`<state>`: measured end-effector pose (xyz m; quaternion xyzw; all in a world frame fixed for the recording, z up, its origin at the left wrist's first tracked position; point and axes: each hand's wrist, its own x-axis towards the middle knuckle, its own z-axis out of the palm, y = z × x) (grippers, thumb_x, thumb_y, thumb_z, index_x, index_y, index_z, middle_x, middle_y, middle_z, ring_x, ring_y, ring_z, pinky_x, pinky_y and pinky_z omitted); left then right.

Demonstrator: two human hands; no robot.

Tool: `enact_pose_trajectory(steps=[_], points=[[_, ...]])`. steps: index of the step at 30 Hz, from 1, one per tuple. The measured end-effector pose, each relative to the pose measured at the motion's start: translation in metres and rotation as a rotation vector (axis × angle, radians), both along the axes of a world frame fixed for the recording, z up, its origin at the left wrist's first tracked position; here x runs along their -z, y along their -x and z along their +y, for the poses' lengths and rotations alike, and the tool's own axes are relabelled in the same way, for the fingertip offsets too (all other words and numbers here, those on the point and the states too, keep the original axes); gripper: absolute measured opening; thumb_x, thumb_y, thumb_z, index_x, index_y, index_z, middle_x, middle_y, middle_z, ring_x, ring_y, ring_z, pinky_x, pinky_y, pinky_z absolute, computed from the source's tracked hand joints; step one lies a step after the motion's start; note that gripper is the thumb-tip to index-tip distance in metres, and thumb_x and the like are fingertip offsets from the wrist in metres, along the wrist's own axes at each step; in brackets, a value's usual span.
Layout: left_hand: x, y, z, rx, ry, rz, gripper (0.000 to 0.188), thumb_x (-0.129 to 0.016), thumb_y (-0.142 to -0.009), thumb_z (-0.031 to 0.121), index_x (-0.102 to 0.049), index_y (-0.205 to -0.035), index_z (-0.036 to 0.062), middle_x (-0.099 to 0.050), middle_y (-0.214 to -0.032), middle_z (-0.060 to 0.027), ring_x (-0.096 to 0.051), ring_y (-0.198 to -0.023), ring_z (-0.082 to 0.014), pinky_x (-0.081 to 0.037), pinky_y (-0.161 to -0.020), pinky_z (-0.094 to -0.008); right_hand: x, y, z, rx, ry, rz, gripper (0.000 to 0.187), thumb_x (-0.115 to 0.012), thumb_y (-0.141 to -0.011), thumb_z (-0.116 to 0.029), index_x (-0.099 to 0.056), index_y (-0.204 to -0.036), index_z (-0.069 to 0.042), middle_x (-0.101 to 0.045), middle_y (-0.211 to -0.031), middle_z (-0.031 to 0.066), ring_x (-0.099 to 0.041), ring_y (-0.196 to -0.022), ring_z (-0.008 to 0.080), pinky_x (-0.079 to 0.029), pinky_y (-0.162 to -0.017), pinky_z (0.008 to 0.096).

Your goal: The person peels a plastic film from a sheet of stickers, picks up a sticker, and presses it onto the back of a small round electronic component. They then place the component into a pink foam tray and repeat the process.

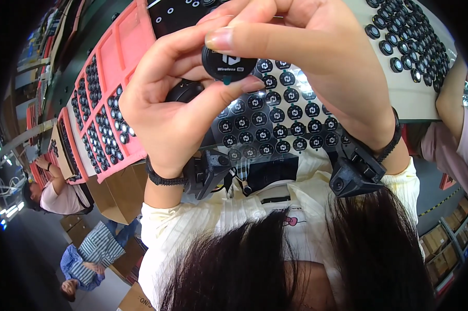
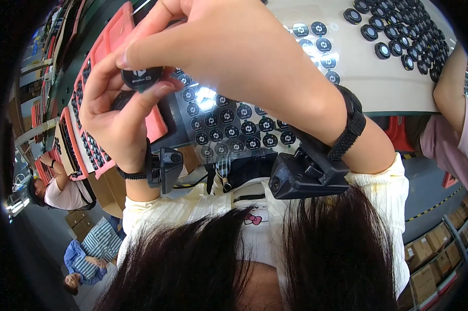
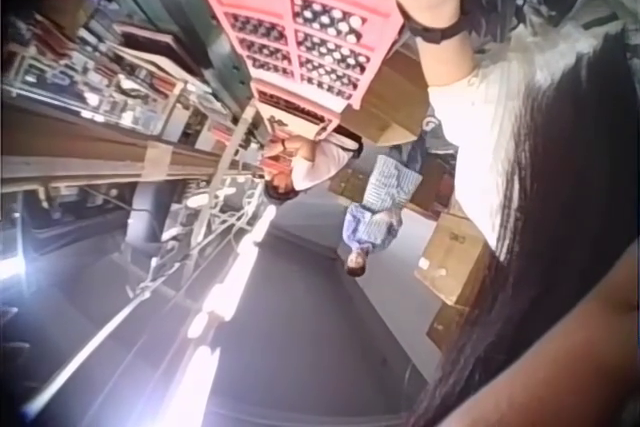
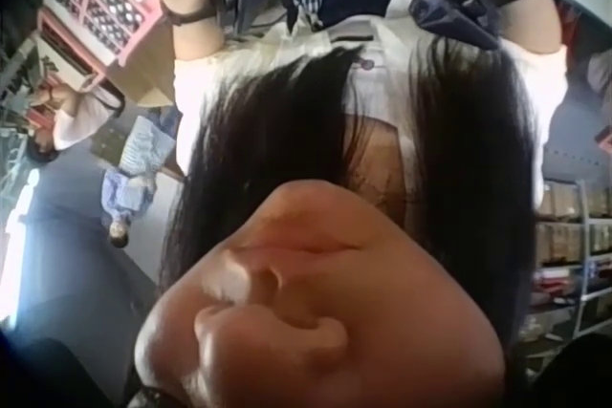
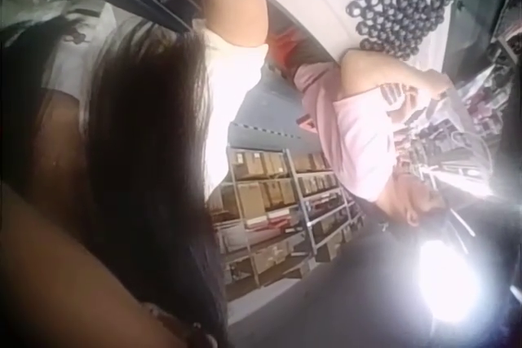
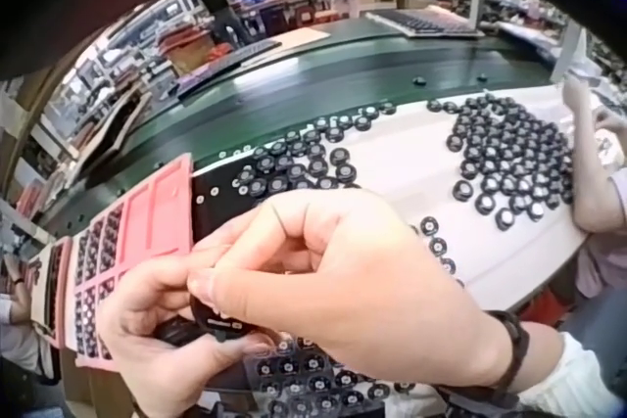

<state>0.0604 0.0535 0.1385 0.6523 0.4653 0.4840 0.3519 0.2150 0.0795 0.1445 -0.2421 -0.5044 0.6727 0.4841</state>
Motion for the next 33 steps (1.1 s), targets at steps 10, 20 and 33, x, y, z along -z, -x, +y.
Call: enact_pose_trajectory(steps=[10, 20, 33], points=[[0.008, 0.004, 0.003, 0.017, -0.04, -0.059, 0.044, -0.064, -0.059, -0.014, -0.052, -0.101, -0.0085, -0.063, -0.082, -0.0153, -0.063, -0.073, -0.0189, -0.05, -0.069, -0.0243, 0.007, 0.007, -0.002, -0.023, 0.266, 0.142, 0.01, -0.059, -0.08, -0.005, -0.056, -0.078, 0.004, -0.059, -0.089, 0.0093, -0.056, -0.075, 0.0086, -0.046, -0.066, 0.0191], [0.007, 0.002, 0.003, -0.039, -0.11, -0.082, 0.045, -0.065, -0.058, -0.014, -0.052, -0.101, -0.0084, -0.062, -0.081, -0.0129, -0.061, -0.074, -0.0168, -0.05, -0.069, -0.0249, 0.009, 0.012, 0.001, -0.004, 0.2, 0.144, 0.011, -0.059, -0.08, -0.006, -0.055, -0.08, 0.005, -0.06, -0.081, 0.0073, -0.056, -0.072, 0.0078, -0.047, -0.065, 0.0192], [0.007, 0.0, 0.0, -0.042, -0.124, -0.138, 0.046, -0.066, -0.056, -0.014, -0.053, -0.1, -0.0078, -0.062, -0.081, -0.0115, -0.06, -0.074, -0.015, -0.049, -0.07, -0.0241, 0.012, 0.013, -0.005, 0.065, 0.025, 0.149, 0.011, -0.06, -0.079, -0.004, -0.055, -0.076, 0.004, -0.06, -0.078, 0.0063, -0.055, -0.071, 0.0064, -0.047, -0.062, 0.0192]])
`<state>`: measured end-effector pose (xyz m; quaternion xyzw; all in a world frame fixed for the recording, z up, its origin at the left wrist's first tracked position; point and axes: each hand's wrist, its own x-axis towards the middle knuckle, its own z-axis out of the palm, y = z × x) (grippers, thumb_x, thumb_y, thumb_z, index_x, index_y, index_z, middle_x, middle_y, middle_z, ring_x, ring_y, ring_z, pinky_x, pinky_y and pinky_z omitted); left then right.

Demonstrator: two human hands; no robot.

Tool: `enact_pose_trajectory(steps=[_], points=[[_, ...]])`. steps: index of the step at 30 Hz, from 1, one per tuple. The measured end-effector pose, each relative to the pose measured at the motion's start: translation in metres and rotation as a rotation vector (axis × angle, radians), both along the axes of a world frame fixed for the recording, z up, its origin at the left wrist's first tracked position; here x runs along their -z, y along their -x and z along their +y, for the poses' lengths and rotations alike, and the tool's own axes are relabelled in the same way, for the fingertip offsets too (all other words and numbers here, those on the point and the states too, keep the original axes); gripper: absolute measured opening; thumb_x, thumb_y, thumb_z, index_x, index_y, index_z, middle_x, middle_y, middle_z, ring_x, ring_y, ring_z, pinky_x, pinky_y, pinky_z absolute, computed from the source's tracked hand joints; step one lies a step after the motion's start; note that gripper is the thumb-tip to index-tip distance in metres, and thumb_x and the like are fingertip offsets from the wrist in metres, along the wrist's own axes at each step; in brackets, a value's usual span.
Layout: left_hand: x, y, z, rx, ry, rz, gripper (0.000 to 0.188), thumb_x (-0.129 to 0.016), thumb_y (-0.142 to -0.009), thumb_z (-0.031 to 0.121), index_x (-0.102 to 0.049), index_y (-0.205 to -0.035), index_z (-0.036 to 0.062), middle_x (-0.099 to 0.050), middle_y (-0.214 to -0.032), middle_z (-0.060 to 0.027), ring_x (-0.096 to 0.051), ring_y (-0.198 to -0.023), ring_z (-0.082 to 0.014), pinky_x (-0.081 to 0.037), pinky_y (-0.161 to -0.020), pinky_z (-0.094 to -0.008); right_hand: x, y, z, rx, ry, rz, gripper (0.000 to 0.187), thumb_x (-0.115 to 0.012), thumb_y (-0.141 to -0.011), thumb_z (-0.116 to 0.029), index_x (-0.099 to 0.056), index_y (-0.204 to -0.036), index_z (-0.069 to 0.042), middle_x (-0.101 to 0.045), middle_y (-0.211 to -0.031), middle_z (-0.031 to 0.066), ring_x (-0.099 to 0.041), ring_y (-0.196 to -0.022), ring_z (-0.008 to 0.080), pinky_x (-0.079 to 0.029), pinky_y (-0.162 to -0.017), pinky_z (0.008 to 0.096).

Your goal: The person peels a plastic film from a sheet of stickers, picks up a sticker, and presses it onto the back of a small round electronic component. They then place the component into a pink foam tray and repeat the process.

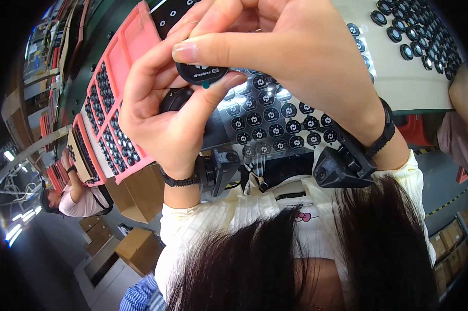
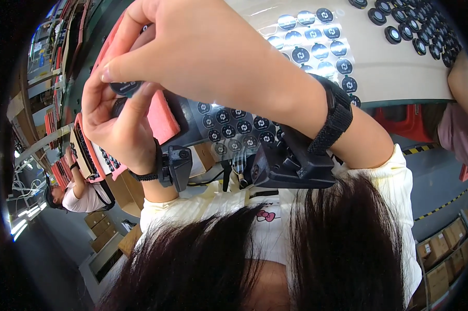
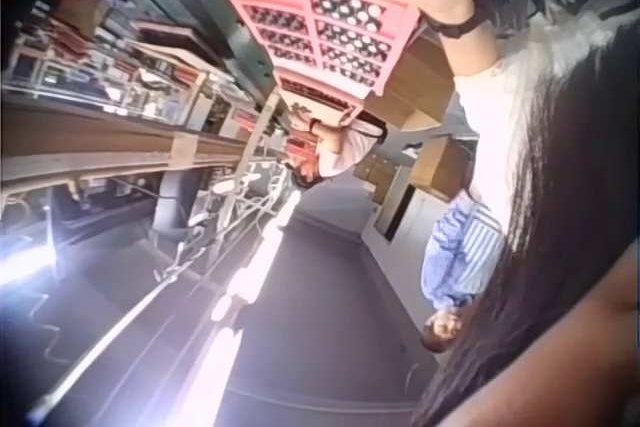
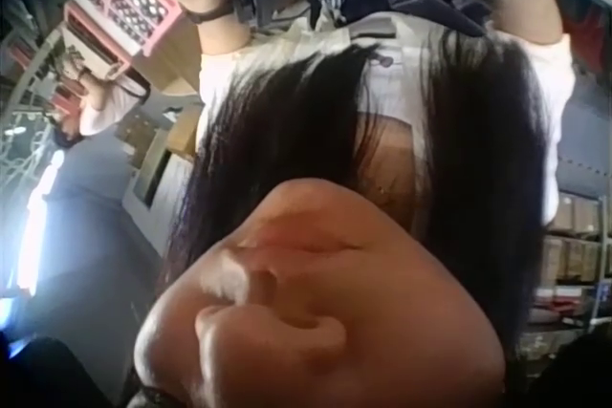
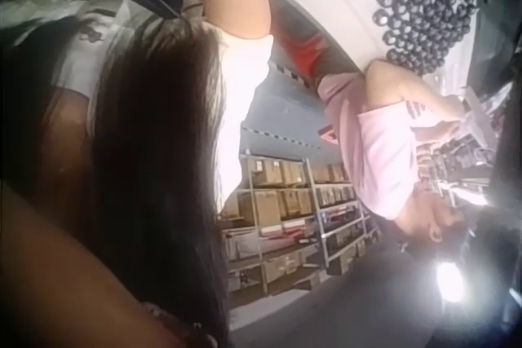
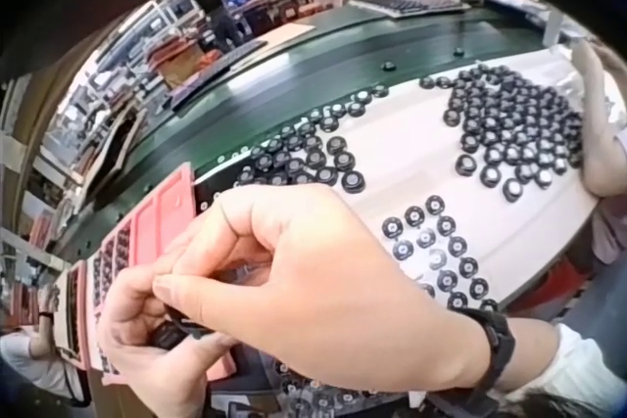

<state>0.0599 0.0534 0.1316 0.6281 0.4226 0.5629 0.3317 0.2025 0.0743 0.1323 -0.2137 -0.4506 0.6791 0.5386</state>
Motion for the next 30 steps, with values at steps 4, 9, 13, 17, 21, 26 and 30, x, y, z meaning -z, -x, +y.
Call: enact_pose_trajectory(steps=[4, 9, 13, 17, 21, 26, 30], points=[[-0.002, -0.001, -0.001, -0.007, -0.019, 0.03, 0.045, -0.065, -0.057, -0.014, -0.054, -0.099, -0.0079, -0.062, -0.082, -0.0122, -0.06, -0.075, -0.0144, -0.048, -0.07, -0.0235, -0.003, 0.0, -0.004, 0.058, -0.031, -0.055, 0.01, -0.06, -0.079, -0.004, -0.055, -0.075, 0.004, -0.059, -0.074, 0.0043, -0.055, -0.068, 0.0068, -0.047, -0.061, 0.0194], [-0.003, 0.001, 0.0, -0.023, -0.095, 0.158, 0.043, -0.064, -0.059, -0.013, -0.055, -0.1, -0.0073, -0.063, -0.088, -0.0117, -0.06, -0.075, -0.0135, -0.048, -0.07, -0.0227, 0.006, 0.002, 0.005, 0.472, -0.849, -0.467, 0.009, -0.061, -0.078, -0.003, -0.055, -0.076, 0.003, -0.058, -0.079, 0.005, -0.056, -0.071, 0.0086, -0.047, -0.064, 0.0195], [-0.002, 0.014, -0.015, 0.012, -0.196, 0.517, 0.04, -0.062, -0.062, -0.013, -0.057, -0.101, -0.0054, -0.063, -0.095, -0.0109, -0.06, -0.076, -0.0127, -0.048, -0.07, -0.021, 0.018, 0.006, -0.005, 0.396, -0.708, -0.477, 0.035, -0.063, -0.074, -0.004, -0.039, -0.1, -0.001, -0.044, -0.102, 0.0096, -0.053, -0.087, 0.0188, -0.046, -0.073, 0.0268], [-0.002, 0.039, -0.039, 0.063, -0.213, 0.553, 0.038, -0.065, -0.065, -0.005, -0.059, -0.102, 0.0023, -0.064, -0.092, -0.0006, -0.057, -0.067, -0.0069, -0.046, -0.056, -0.0187, 0.017, 0.005, -0.025, 0.329, -0.593, -0.521, 0.067, -0.064, -0.071, -0.005, -0.023, -0.124, -0.006, -0.031, -0.126, 0.0142, -0.049, -0.102, 0.0289, -0.045, -0.082, 0.0341], [0.012, 0.089, -0.049, -0.052, 0.458, 0.014, 0.041, -0.059, -0.071, -0.006, -0.053, -0.112, -0.0007, -0.062, -0.093, -0.0111, -0.059, -0.072, -0.0111, -0.041, -0.054, -0.0174, 0.042, -0.007, -0.028, 0.404, -0.481, -0.622, 0.076, -0.065, -0.072, -0.005, -0.021, -0.134, -0.004, -0.028, -0.134, 0.0166, -0.05, -0.107, 0.028, -0.045, -0.083, 0.0331], [0.045, 0.181, -0.078, -0.545, 0.466, -0.127, 0.032, -0.054, -0.081, 0.004, -0.053, -0.113, 0.0034, -0.055, -0.078, -0.0012, -0.048, -0.067, -0.0039, -0.038, -0.054, -0.0171, 0.06, -0.054, -0.034, 0.479, -0.154, -0.698, 0.057, -0.055, -0.08, -0.001, -0.028, -0.131, -0.002, -0.033, -0.133, 0.0148, -0.049, -0.108, 0.0249, -0.04, -0.088, 0.0307], [0.08, 0.211, -0.085, -0.893, 0.239, 0.551, 0.027, -0.054, -0.082, 0.006, -0.058, -0.108, 0.0062, -0.056, -0.074, -0.0037, -0.052, -0.067, -0.0087, -0.042, -0.057, -0.0219, 0.068, -0.073, -0.039, 0.506, -0.091, -0.736, 0.049, -0.049, -0.084, 0.0, -0.031, -0.129, -0.002, -0.036, -0.131, 0.0137, -0.049, -0.108, 0.0231, -0.039, -0.089, 0.0297]])
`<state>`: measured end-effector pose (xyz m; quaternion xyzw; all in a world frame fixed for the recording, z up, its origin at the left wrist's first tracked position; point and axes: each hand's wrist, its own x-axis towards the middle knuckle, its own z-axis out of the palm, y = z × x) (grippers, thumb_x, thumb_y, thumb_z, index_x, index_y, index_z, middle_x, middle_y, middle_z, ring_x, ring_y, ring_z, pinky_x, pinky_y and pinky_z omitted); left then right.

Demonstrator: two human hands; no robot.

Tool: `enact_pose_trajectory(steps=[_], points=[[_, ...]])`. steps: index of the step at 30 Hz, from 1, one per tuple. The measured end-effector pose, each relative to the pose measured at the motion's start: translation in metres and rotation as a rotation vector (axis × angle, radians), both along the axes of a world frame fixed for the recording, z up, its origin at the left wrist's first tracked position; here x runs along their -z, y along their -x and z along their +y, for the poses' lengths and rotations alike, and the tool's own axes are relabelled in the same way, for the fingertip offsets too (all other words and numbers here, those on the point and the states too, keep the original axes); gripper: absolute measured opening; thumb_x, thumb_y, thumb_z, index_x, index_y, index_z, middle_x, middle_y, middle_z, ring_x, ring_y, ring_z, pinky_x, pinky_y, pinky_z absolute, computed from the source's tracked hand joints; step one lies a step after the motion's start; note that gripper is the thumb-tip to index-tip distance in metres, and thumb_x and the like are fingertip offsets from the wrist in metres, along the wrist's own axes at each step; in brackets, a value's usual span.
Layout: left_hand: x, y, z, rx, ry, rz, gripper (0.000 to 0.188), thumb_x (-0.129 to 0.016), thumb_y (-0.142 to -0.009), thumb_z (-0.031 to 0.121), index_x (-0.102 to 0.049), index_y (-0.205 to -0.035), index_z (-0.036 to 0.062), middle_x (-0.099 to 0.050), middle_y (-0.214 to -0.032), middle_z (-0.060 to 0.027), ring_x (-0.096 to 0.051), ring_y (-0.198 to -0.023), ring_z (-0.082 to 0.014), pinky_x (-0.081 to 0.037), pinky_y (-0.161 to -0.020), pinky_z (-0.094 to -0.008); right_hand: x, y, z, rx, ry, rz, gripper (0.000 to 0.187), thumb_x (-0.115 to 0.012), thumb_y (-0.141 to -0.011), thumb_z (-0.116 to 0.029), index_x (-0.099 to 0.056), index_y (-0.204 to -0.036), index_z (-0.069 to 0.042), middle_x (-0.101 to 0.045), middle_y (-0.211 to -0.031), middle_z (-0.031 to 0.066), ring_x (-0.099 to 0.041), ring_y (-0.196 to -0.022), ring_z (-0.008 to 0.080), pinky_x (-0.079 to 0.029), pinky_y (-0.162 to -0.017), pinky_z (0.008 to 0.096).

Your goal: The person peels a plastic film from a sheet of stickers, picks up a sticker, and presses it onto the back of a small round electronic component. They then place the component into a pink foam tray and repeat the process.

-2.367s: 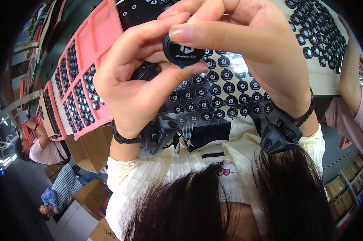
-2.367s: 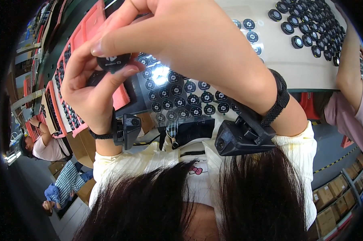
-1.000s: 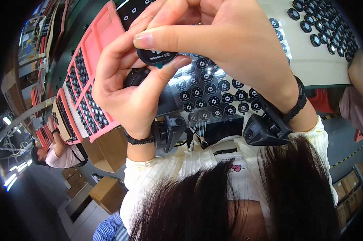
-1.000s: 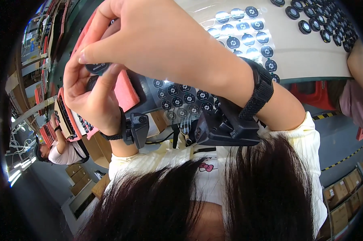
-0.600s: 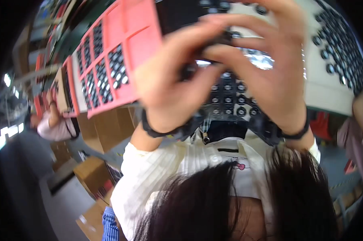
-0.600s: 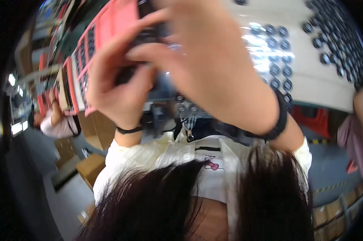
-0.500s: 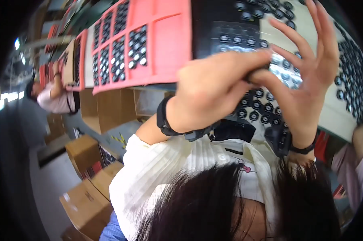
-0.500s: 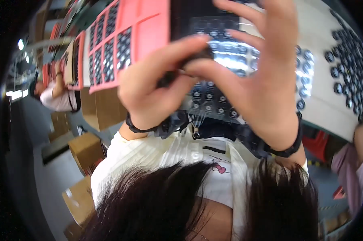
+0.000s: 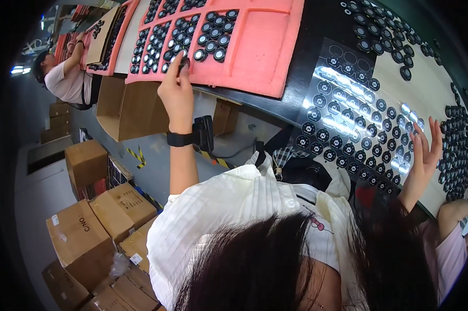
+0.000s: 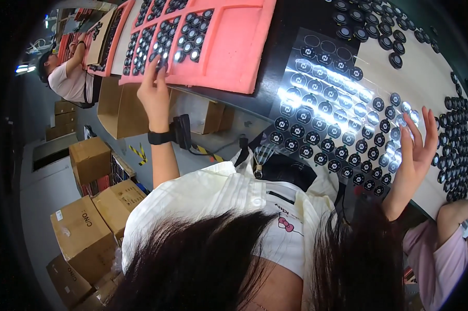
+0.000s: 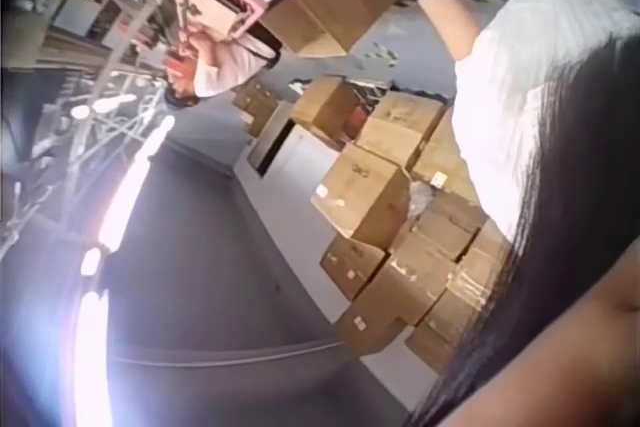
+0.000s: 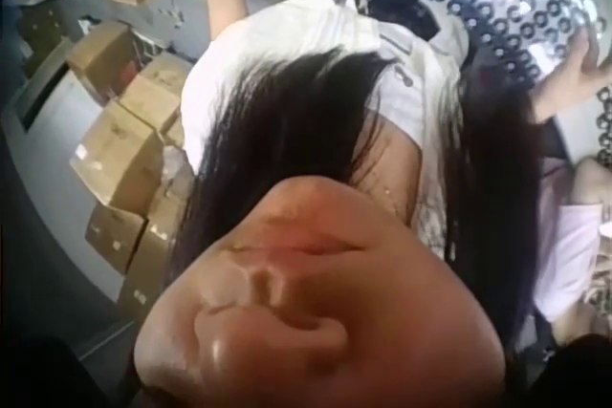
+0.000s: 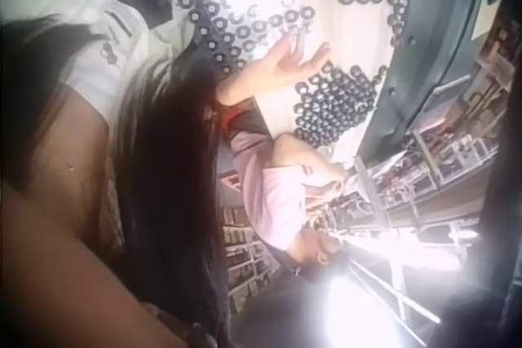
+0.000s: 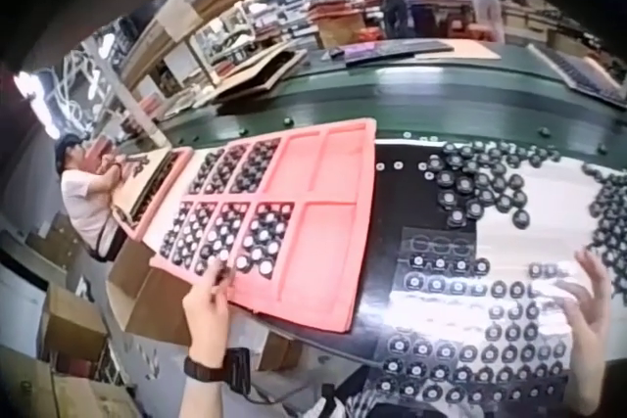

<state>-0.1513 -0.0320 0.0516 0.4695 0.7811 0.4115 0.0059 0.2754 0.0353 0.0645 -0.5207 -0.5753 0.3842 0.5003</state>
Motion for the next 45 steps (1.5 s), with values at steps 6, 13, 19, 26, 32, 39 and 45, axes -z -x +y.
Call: enact_pose_trajectory(steps=[6, 13, 19, 26, 32, 39, 45], points=[[0.024, 0.007, 0.0, 0.165, 0.022, 0.479, 0.026, -0.061, -0.076, 0.007, -0.062, -0.102, 0.0084, -0.059, -0.078, -0.0065, -0.056, -0.069, -0.0168, -0.045, -0.061, -0.0263, 0.004, 0.007, -0.007, 0.055, 0.021, 0.039, 0.045, -0.048, -0.085, -0.002, -0.034, -0.128, -0.001, -0.04, -0.128, 0.0138, -0.049, -0.108, 0.0205, -0.037, -0.09, 0.0296], [0.018, 0.011, 0.004, 0.11, 0.144, 0.098, 0.028, -0.071, -0.068, 0.015, -0.061, -0.093, 0.0044, -0.058, -0.071, -0.0054, -0.057, -0.063, -0.0171, -0.045, -0.058, -0.0261, 0.008, 0.01, -0.009, 0.048, 0.105, 0.011, 0.043, -0.048, -0.085, -0.003, -0.036, -0.126, 0.0, -0.046, -0.121, 0.0151, -0.05, -0.107, 0.0186, -0.037, -0.09, 0.0293], [0.013, 0.009, 0.026, 0.016, 0.246, 0.185, 0.034, -0.076, -0.063, 0.022, -0.053, -0.076, 0.0008, -0.053, -0.058, -0.0045, -0.051, -0.051, -0.0168, -0.042, -0.05, -0.0257, 0.008, 0.015, -0.006, 0.003, 0.155, -0.003, 0.042, -0.048, -0.085, -0.004, -0.037, -0.126, 0.0, -0.044, -0.124, 0.0132, -0.048, -0.108, 0.0199, -0.036, -0.091, 0.0292], [0.001, 0.01, 0.027, 0.108, 0.255, 0.152, 0.032, -0.075, -0.063, 0.02, -0.053, -0.078, 0.0017, -0.052, -0.057, -0.0043, -0.049, -0.05, -0.0164, -0.041, -0.049, -0.0269, 0.011, 0.02, -0.008, 0.003, 0.121, 0.024, 0.042, -0.05, -0.084, -0.003, -0.038, -0.125, 0.0, -0.042, -0.126, 0.0106, -0.05, -0.106, 0.019, -0.038, -0.089, 0.0276], [0.008, 0.017, 0.027, 0.207, 0.135, 0.276, 0.026, -0.072, -0.066, 0.015, -0.058, -0.083, 0.0016, -0.052, -0.06, -0.0059, -0.05, -0.053, -0.0151, -0.042, -0.052, -0.0269, 0.017, 0.011, -0.007, -0.003, 0.118, 0.014, 0.042, -0.05, -0.084, -0.002, -0.039, -0.124, 0.0, -0.041, -0.128, 0.0098, -0.05, -0.106, 0.0191, -0.039, -0.088, 0.0271], [0.006, 0.012, 0.021, 0.094, 0.262, 0.069, 0.027, -0.07, -0.068, 0.012, -0.06, -0.092, 0.0013, -0.059, -0.073, -0.0079, -0.054, -0.061, -0.0139, -0.043, -0.055, -0.0249, 0.023, 0.008, -0.006, -0.045, 0.134, -0.022, 0.041, -0.048, -0.086, -0.007, -0.038, -0.125, 0.001, -0.041, -0.129, 0.0105, -0.047, -0.11, 0.02, -0.037, -0.091, 0.0295], [0.003, 0.021, 0.017, 0.192, 0.284, -0.077, 0.026, -0.071, -0.068, 0.013, -0.059, -0.088, -0.0004, -0.06, -0.068, -0.0082, -0.054, -0.057, -0.0145, -0.044, -0.054, -0.0248, 0.024, 0.007, -0.004, -0.049, 0.137, -0.014, 0.04, -0.049, -0.086, -0.007, -0.039, -0.124, 0.001, -0.041, -0.128, 0.0104, -0.047, -0.11, 0.0201, -0.037, -0.091, 0.0293]])
